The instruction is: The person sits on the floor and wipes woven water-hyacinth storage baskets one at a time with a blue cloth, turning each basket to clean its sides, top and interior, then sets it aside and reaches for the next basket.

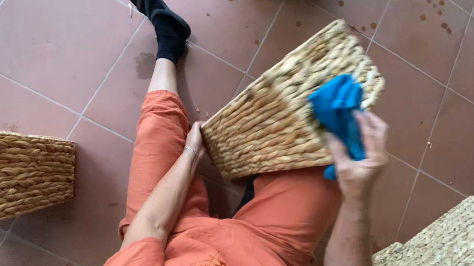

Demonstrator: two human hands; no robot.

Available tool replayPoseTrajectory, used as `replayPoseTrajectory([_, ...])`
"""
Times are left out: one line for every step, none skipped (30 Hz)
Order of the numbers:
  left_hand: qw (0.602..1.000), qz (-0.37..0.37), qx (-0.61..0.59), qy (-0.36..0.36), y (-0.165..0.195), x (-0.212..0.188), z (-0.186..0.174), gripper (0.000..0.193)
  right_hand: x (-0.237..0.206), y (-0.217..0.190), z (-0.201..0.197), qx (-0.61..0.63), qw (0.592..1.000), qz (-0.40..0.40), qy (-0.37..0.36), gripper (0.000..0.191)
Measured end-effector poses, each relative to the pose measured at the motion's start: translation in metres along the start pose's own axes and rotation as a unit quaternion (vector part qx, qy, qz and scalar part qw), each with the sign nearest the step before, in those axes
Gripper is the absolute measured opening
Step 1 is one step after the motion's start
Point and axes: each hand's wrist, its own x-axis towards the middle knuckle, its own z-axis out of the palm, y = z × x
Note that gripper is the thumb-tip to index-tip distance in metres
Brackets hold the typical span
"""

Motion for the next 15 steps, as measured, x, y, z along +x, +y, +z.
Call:
replayPoseTrajectory([0.998,-0.026,0.043,0.029,-0.001,0.000,-0.002,0.032,-0.004,-0.004,0.006,-0.004,1.000,-0.001,-0.011,0.052])
replayPoseTrajectory([0.990,0.023,0.132,0.054,0.000,-0.001,-0.005,0.031,-0.009,-0.010,0.011,-0.008,1.000,-0.002,-0.022,0.053])
replayPoseTrajectory([0.970,0.073,0.220,0.078,0.003,-0.004,-0.005,0.030,-0.013,-0.016,0.014,-0.038,0.998,-0.023,-0.035,0.054])
replayPoseTrajectory([0.939,0.123,0.306,0.102,0.009,-0.009,-0.004,0.031,-0.018,-0.022,0.016,-0.068,0.996,-0.045,-0.047,0.054])
replayPoseTrajectory([0.929,0.161,0.324,0.076,0.018,-0.019,-0.003,0.040,-0.021,-0.030,0.018,-0.099,0.991,-0.066,-0.059,0.055])
replayPoseTrajectory([0.917,0.201,0.341,0.048,0.029,-0.031,-0.003,0.049,-0.026,-0.039,0.020,-0.121,0.987,-0.078,-0.069,0.055])
replayPoseTrajectory([0.914,0.223,0.338,0.015,0.041,-0.044,0.000,0.049,-0.030,-0.047,0.022,-0.143,0.982,-0.091,-0.078,0.056])
replayPoseTrajectory([0.921,0.226,0.315,-0.039,0.053,-0.061,0.003,0.049,-0.035,-0.056,0.025,-0.166,0.977,-0.103,-0.088,0.056])
replayPoseTrajectory([0.935,0.201,0.269,-0.112,0.063,-0.078,0.006,0.049,-0.041,-0.064,0.028,-0.178,0.973,-0.109,-0.101,0.057])
replayPoseTrajectory([0.942,0.165,0.226,-0.184,0.073,-0.094,0.010,0.050,-0.048,-0.072,0.031,-0.190,0.968,-0.115,-0.114,0.058])
replayPoseTrajectory([0.943,0.124,0.190,-0.244,0.082,-0.109,0.013,0.050,-0.054,-0.078,0.034,-0.202,0.964,-0.120,-0.128,0.059])
replayPoseTrajectory([0.924,0.147,0.234,-0.265,0.087,-0.121,0.018,0.050,-0.059,-0.082,0.035,-0.208,0.959,-0.138,-0.132,0.059])
replayPoseTrajectory([0.897,0.180,0.292,-0.280,0.090,-0.131,0.023,0.050,-0.066,-0.087,0.034,-0.215,0.955,-0.155,-0.135,0.060])
replayPoseTrajectory([0.849,0.238,0.372,-0.291,0.089,-0.141,0.028,0.046,-0.073,-0.090,0.034,-0.224,0.949,-0.173,-0.137,0.061])
replayPoseTrajectory([0.858,0.225,0.382,-0.261,0.085,-0.148,0.033,0.045,-0.078,-0.092,0.034,-0.204,0.948,-0.190,-0.154,0.057])
